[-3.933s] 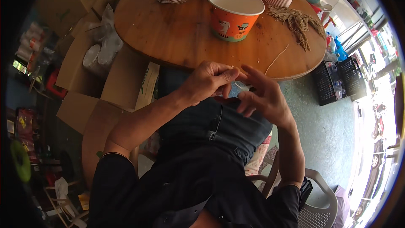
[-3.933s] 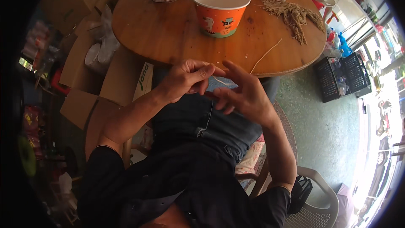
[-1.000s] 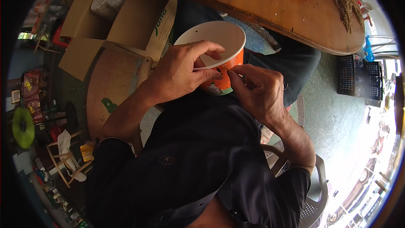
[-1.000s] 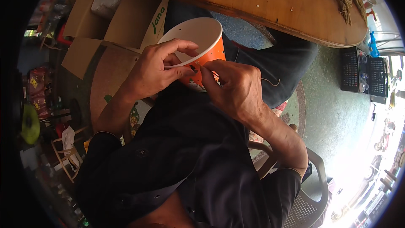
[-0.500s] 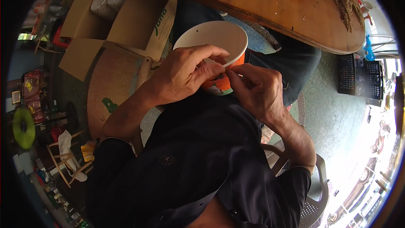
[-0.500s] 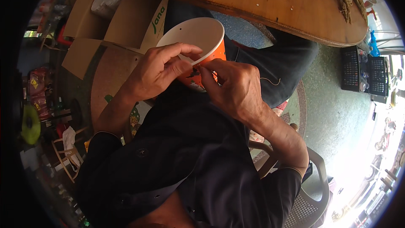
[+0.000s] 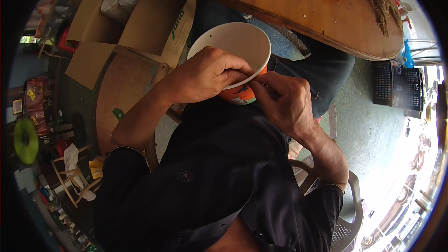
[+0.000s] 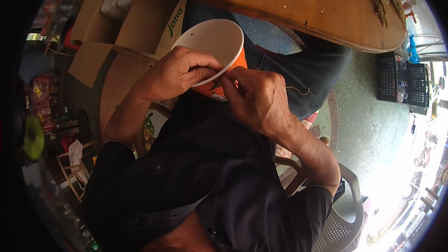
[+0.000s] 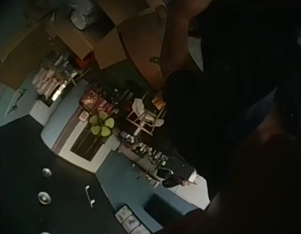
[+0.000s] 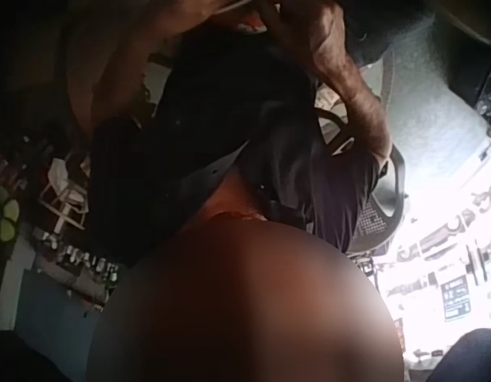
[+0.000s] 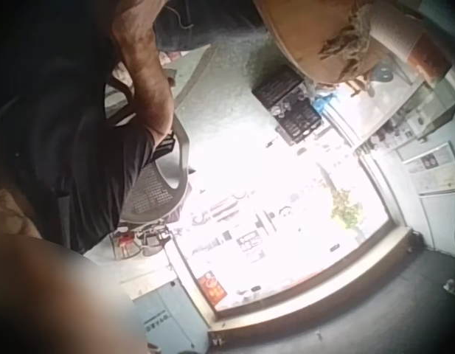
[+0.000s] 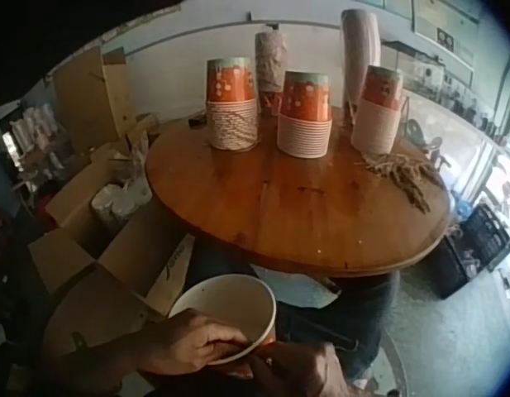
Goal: Attaching thin strings to the rims of illustrated paper cups for packaging or display.
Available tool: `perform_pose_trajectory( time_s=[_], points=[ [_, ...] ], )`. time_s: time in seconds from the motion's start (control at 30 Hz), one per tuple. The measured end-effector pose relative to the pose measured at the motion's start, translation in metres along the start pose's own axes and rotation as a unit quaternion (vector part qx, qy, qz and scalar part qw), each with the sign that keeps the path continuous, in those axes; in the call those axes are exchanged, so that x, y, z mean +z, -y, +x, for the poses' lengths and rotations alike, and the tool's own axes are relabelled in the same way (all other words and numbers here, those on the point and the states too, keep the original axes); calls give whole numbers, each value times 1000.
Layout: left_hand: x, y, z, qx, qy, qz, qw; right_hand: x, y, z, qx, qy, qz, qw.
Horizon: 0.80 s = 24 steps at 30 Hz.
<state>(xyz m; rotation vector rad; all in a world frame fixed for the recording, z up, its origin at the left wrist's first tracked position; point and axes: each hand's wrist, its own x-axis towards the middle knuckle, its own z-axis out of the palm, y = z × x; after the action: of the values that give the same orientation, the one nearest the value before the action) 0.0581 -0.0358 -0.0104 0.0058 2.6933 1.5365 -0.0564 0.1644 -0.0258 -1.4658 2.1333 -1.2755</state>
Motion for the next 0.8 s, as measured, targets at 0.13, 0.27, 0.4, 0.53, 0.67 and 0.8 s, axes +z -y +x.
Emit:
perform_pose_trajectory(
  time_s=[0.13,0.27,0.4,0.53,0.67,0.8],
  points=[
    [4,4,0,22,-25,33,999,-2,1,1,13,17,10,1000],
    [4,-2,-1,-4,-30,48,998,-4,0,2,15,27,14,999],
    [2,1,-3,0,-51,68,996,-17,5,8,48,2,5,999],
    [0,-2,-2,-12,-50,29,998,-14,-9,8,-81,-11,35,996],
    [-10,-5,1,-53,-103,-169,979,-5,-13,8,-74,-1,35,997],
    [-10,-7,7,2,-98,-240,966,-7,-10,5,83,63,153,983]
  ],
)
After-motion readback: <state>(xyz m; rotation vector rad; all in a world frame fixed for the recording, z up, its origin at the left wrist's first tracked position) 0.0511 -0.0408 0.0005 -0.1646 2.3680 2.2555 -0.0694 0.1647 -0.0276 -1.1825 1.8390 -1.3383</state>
